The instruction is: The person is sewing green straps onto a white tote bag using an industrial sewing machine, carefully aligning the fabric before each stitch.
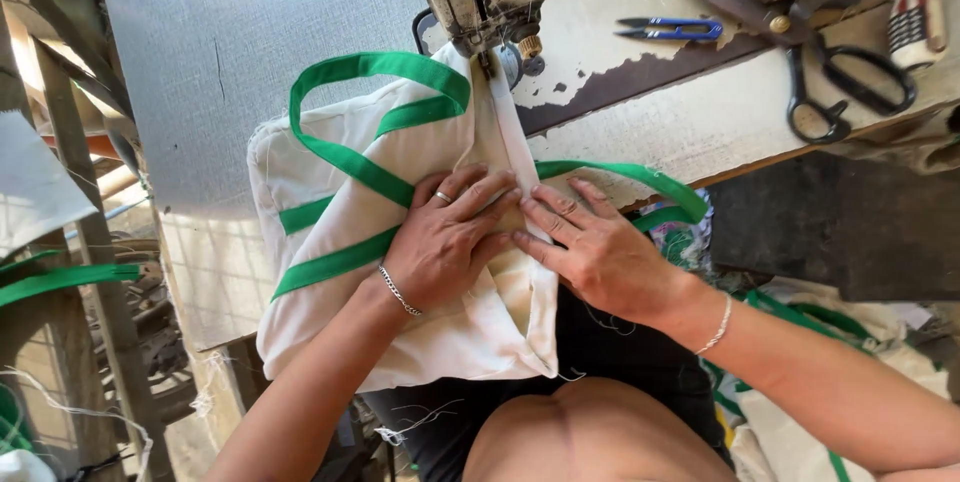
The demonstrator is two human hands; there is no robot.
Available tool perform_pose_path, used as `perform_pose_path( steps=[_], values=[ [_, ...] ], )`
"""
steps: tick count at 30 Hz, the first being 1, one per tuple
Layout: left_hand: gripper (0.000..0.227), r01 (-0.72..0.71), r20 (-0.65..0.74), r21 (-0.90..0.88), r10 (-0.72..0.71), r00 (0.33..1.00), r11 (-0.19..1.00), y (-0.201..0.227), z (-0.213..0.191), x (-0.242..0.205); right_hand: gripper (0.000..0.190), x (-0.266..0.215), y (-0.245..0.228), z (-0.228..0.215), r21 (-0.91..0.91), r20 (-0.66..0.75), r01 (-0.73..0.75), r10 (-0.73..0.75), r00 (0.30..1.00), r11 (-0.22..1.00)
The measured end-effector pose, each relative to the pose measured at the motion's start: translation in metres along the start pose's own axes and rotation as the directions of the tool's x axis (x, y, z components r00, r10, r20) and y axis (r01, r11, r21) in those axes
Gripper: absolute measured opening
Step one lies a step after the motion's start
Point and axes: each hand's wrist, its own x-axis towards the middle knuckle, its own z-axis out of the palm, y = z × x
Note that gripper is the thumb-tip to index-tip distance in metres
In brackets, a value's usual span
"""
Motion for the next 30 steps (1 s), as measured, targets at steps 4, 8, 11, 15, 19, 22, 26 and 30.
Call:
perform_pose_path(
  steps=[4,8,11,15,19,22,26,30],
  values=[
    [0.048,-0.021,0.041,0.025,0.020,0.999,0.999,-0.001,-0.003,0.000,0.040,0.002,0.002,-0.008,-0.009,0.011,0.002,-0.002,1.000,1.000],
    [0.050,-0.021,0.092,0.010,0.020,0.996,1.000,-0.010,-0.008,0.008,0.038,0.009,0.011,-0.011,-0.034,0.048,-0.008,0.009,0.999,0.999],
    [0.050,-0.026,0.112,0.025,0.023,0.993,0.999,-0.027,-0.009,0.017,0.036,0.018,0.024,-0.006,-0.024,0.068,-0.020,0.021,0.997,1.000],
    [0.049,-0.059,0.103,0.037,0.055,0.993,0.998,-0.044,-0.009,0.026,0.033,0.031,0.036,-0.005,-0.033,0.061,-0.016,0.018,0.998,0.999],
    [0.051,-0.042,0.108,0.032,0.038,0.993,0.999,-0.038,-0.007,0.023,0.035,0.027,0.034,-0.004,-0.041,0.049,0.003,-0.001,0.999,0.999],
    [0.053,-0.047,0.088,0.053,0.042,0.995,0.998,-0.039,-0.007,0.028,0.035,0.028,0.041,-0.003,-0.080,0.040,0.020,-0.017,0.999,0.997],
    [0.050,-0.059,0.112,0.051,0.053,0.992,0.997,-0.051,-0.007,0.031,0.033,0.030,0.045,0.002,-0.051,0.043,0.004,-0.002,0.999,0.999],
    [0.050,-0.058,0.102,0.055,0.052,0.993,0.997,-0.059,-0.004,0.036,0.031,0.035,0.052,0.005,-0.049,0.019,0.006,-0.005,1.000,0.999]
  ],
)
